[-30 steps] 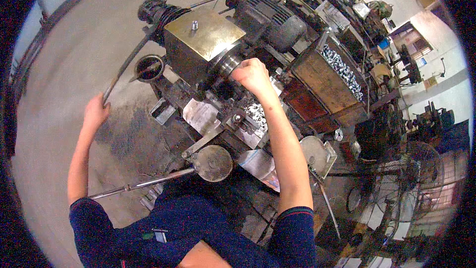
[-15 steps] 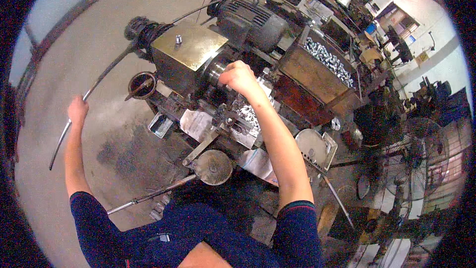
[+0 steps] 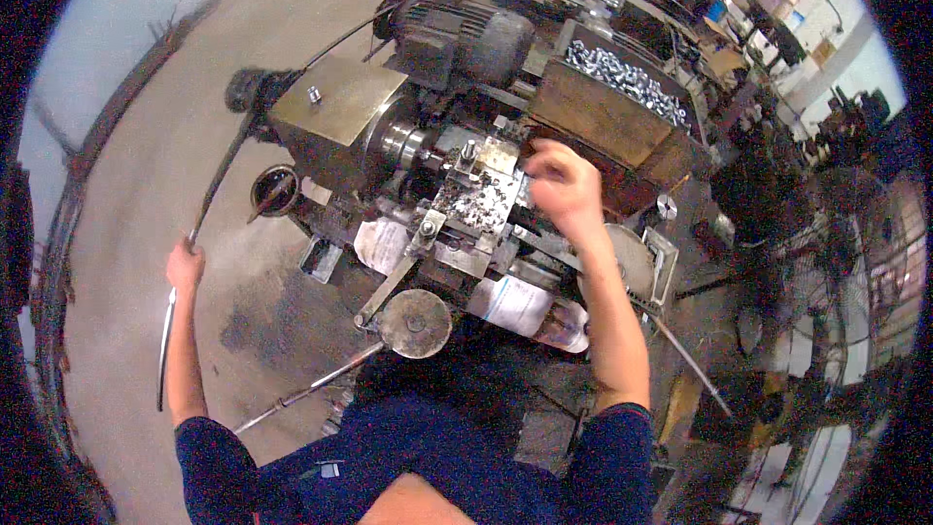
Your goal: The person operates a lathe by pulling a lever to secure a small metal part in the chuck, uses another lever to move the cutting tool against the rotating part, and then removes the finished piece and places it in a bin before repeating the process with a new part from a crate.
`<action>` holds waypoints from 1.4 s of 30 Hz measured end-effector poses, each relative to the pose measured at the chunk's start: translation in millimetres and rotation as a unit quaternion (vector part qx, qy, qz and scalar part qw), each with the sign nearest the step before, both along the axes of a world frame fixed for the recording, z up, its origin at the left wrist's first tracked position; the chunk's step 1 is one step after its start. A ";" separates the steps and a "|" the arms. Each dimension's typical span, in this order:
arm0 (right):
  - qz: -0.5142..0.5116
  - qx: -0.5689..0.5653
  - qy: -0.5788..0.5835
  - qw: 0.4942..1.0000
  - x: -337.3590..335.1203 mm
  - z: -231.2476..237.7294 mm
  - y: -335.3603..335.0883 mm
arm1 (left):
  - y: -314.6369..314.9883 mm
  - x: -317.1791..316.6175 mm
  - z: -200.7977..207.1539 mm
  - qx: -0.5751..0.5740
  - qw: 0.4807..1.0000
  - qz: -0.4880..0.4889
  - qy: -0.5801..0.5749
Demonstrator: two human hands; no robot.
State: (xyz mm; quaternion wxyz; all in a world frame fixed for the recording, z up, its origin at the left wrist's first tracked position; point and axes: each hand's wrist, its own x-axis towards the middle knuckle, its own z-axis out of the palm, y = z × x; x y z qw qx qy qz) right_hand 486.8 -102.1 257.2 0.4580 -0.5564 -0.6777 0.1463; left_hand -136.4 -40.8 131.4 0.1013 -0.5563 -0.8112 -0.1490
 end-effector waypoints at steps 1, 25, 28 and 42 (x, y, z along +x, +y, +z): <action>-0.027 -0.014 0.023 0.999 14.9 -2.7 -22.8 | 3.7 9.5 1.8 0.041 0.998 -0.028 0.031; -0.566 -0.413 -0.367 0.612 259.9 -171.9 -379.0 | 42.7 123.2 -136.6 -0.323 0.906 -0.272 0.017; -0.564 -0.432 -0.299 0.638 233.8 -172.4 -379.2 | 32.0 86.8 -135.4 -0.333 0.907 -0.256 -0.041; -0.539 -0.391 -0.136 0.733 20.2 -176.1 -407.0 | -1.1 70.6 -152.6 -0.362 0.877 -0.233 -0.214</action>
